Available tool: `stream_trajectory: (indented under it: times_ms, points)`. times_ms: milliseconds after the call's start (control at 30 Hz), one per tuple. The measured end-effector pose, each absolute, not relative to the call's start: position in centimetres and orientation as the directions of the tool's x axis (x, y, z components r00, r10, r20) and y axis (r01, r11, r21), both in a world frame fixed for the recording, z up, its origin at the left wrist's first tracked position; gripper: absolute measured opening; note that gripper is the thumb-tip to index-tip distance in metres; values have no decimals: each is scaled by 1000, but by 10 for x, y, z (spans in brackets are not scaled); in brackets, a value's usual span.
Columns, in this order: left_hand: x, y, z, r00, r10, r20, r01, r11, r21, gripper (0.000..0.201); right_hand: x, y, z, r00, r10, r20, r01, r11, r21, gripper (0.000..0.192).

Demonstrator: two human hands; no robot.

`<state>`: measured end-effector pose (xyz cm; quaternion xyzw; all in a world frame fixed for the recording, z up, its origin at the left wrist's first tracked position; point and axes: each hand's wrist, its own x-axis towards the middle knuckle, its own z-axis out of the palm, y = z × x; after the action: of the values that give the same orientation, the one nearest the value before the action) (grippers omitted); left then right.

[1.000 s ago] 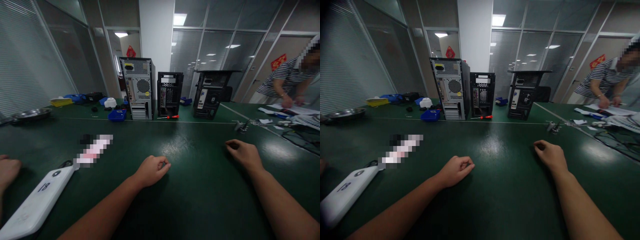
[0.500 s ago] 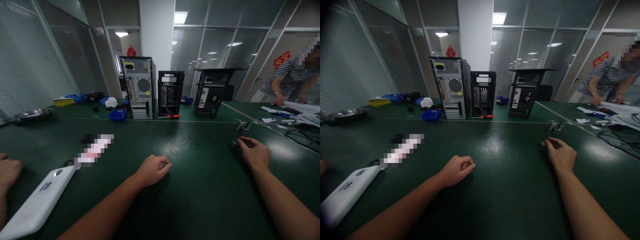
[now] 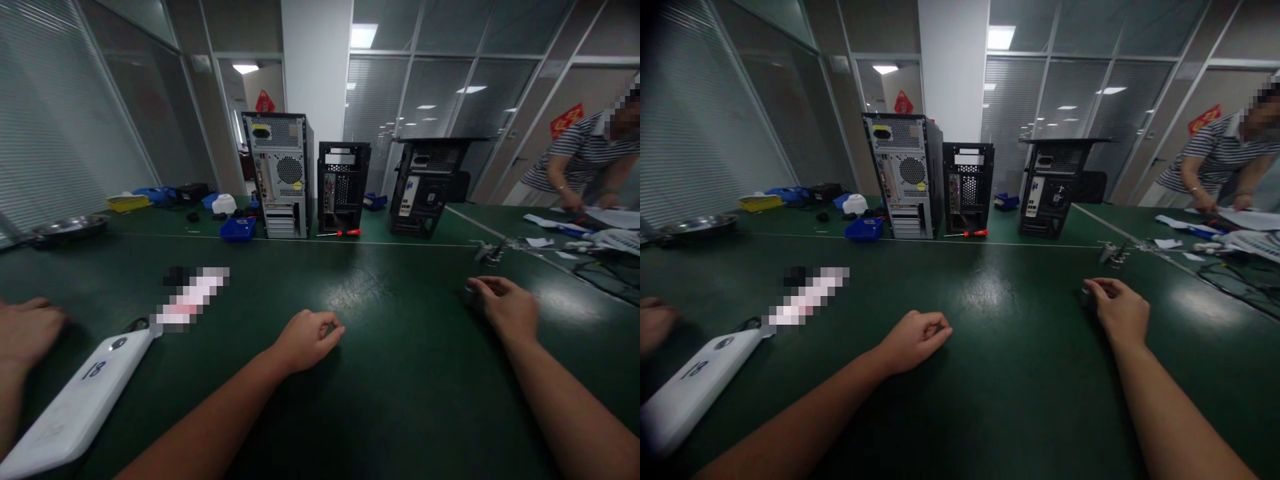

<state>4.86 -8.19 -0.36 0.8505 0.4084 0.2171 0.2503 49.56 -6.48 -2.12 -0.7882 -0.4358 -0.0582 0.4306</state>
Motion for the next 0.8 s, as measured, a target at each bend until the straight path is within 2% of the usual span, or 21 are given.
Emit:
stream_trajectory:
  times_ms: [100,500,800]
  points:
    - [49,-82,-3,574,803,162,588,-541,602,28,495,-64,-21,618,626,476,734,-242,-635,35]
    - [49,-83,0,578,803,148,579,-531,619,27,488,-69,-17,511,705,492,787,-154,-597,36]
    - [49,-83,0,572,806,153,578,-529,622,30,486,-69,-13,515,712,477,801,-201,-564,37]
